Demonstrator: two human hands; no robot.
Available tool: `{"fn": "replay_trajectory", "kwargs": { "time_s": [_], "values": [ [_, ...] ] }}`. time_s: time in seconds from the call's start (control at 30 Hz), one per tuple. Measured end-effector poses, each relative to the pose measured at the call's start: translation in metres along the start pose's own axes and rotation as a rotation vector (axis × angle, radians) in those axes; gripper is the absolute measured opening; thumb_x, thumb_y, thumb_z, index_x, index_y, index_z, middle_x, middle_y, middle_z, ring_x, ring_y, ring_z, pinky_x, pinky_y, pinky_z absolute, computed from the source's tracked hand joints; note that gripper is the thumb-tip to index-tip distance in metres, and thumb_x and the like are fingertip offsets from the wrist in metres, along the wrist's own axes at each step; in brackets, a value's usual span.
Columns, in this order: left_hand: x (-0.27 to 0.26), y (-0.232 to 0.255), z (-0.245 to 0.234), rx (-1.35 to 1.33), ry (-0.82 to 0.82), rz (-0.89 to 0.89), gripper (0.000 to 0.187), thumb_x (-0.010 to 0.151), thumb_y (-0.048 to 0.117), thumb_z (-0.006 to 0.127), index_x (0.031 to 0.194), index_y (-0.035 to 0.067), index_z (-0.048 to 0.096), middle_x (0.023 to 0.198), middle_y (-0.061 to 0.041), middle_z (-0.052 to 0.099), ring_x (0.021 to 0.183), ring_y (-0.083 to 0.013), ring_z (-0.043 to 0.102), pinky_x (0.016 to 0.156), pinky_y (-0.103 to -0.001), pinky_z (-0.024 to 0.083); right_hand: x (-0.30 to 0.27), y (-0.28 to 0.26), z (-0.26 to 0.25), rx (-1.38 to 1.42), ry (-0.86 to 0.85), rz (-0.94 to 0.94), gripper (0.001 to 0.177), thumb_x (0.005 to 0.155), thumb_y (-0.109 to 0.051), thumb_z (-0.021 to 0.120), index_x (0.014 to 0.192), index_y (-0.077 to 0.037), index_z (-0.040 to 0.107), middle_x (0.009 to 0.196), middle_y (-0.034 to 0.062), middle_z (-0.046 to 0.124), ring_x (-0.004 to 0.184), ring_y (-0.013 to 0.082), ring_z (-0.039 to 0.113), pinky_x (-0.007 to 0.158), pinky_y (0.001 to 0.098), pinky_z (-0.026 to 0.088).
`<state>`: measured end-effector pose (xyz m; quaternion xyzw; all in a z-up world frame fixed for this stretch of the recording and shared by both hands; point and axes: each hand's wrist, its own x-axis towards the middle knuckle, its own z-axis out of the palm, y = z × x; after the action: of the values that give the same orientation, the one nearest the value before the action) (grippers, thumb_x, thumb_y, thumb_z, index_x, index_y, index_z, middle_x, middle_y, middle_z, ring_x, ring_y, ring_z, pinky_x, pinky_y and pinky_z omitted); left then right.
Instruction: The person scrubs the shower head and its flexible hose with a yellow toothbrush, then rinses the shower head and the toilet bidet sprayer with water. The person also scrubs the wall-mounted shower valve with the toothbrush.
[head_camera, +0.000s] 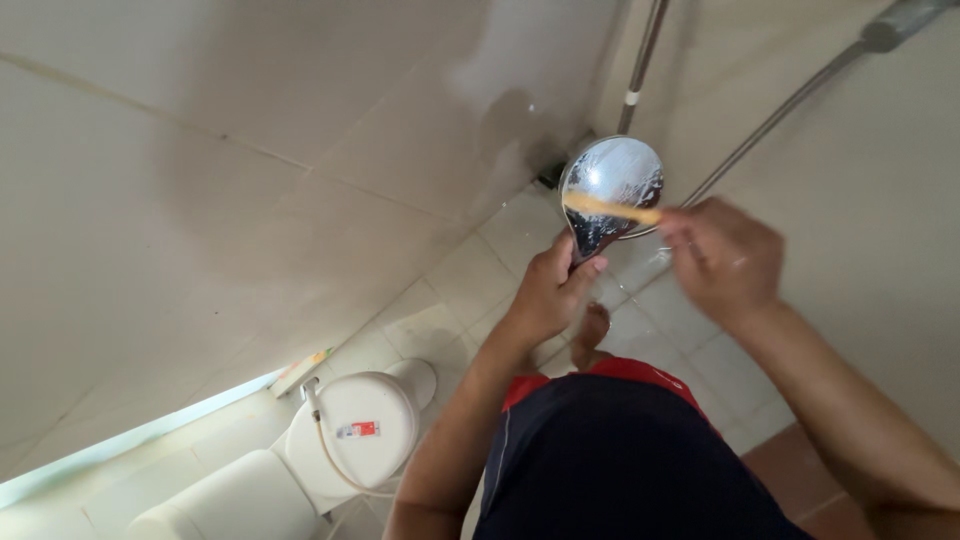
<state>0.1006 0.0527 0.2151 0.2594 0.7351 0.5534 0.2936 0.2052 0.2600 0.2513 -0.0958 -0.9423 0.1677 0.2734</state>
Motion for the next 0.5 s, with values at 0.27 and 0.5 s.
{"fn": "replay_trajectory", "kwargs": {
  "time_s": [0.27, 0.5],
  "values": [
    [0.011, 0.028, 0.018, 0.022, 0.016, 0.071, 0.026, 0.101, 0.019, 0.067, 0.121, 0.004, 0.059, 0.085, -0.01, 0.067, 0.076, -0.0156, 0.062, 0.072, -0.033, 0.052, 0.014, 0.009, -0.031, 0.101, -0.033, -0.181, 0.005, 0.096, -0.014, 0.074, 0.1, -0.012, 0.076, 0.082, 0.0069, 0.067, 0.07, 0.0257, 0.064, 0.059, 0.0383, 0.048],
    [0.026, 0.042, 0.022, -0.152, 0.024, -0.035, 0.036, 0.1, 0.021, 0.065, 0.131, 0.006, 0.057, 0.084, 0.0, 0.06, 0.072, -0.0089, 0.055, 0.066, -0.028, 0.051, 0.014, 0.032, -0.03, 0.037, 0.045, -0.15, 0.006, 0.101, -0.015, 0.076, 0.097, -0.01, 0.076, 0.082, 0.0086, 0.067, 0.069, 0.0268, 0.062, 0.061, 0.0384, 0.049]
  ]
}}
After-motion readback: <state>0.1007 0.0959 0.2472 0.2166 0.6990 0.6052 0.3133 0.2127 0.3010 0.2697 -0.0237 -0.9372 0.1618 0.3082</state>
